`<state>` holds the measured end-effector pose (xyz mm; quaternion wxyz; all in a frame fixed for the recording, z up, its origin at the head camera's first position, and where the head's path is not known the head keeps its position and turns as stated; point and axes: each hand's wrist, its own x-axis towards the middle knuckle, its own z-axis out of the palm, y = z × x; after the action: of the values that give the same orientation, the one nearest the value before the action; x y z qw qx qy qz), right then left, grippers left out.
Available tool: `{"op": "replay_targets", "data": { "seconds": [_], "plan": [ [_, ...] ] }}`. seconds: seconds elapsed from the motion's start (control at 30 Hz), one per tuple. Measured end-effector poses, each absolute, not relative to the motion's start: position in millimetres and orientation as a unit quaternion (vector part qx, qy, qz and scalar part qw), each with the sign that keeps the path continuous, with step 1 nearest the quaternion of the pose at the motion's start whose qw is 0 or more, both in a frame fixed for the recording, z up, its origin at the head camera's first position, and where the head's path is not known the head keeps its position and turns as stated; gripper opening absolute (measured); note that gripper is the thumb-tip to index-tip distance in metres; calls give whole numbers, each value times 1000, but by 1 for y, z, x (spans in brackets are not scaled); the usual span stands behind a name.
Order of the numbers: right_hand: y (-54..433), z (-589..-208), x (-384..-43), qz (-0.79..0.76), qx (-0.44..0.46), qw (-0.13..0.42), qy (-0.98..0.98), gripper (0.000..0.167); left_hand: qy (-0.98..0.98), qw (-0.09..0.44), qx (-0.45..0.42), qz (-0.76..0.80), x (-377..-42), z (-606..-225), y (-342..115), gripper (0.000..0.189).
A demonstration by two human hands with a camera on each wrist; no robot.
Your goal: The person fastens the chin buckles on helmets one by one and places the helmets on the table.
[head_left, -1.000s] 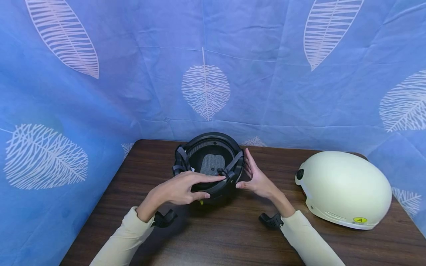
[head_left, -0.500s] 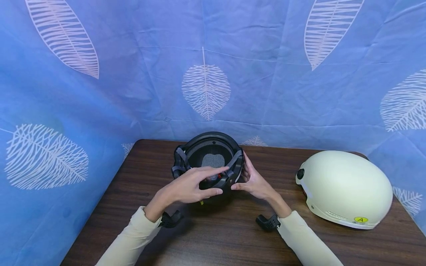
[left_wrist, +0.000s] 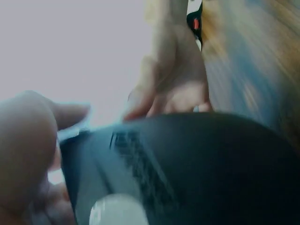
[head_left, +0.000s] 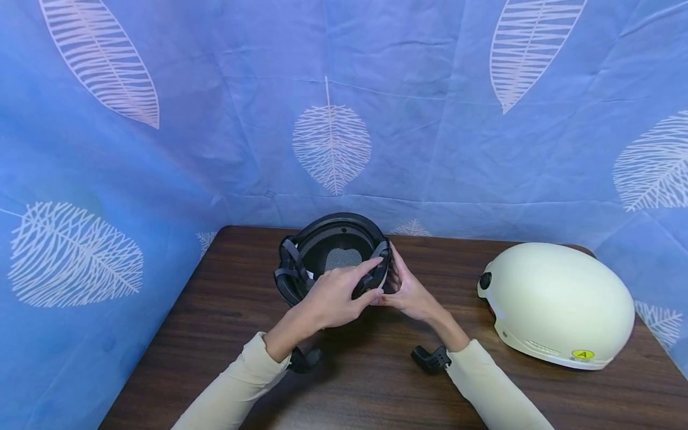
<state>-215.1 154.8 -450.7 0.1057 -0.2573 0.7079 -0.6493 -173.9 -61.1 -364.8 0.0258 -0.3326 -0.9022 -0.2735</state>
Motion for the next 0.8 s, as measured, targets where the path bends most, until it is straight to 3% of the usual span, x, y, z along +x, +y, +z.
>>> {"op": "replay_targets", "data": {
  "seconds": [0.33, 0.57, 0.8],
  "plan": [
    [139, -446, -216, -635, -230, 82, 733, 109, -892, 208, -299, -268, -176, -372, -66, 43],
    [124, -444, -216, -621, -229, 66, 747, 105, -872, 275, -274, -299, -180, -373, -77, 38],
    [113, -442, -219, -613, -223, 68, 755, 104, -863, 294, -251, -324, -183, -369, -85, 35]
  ]
}}
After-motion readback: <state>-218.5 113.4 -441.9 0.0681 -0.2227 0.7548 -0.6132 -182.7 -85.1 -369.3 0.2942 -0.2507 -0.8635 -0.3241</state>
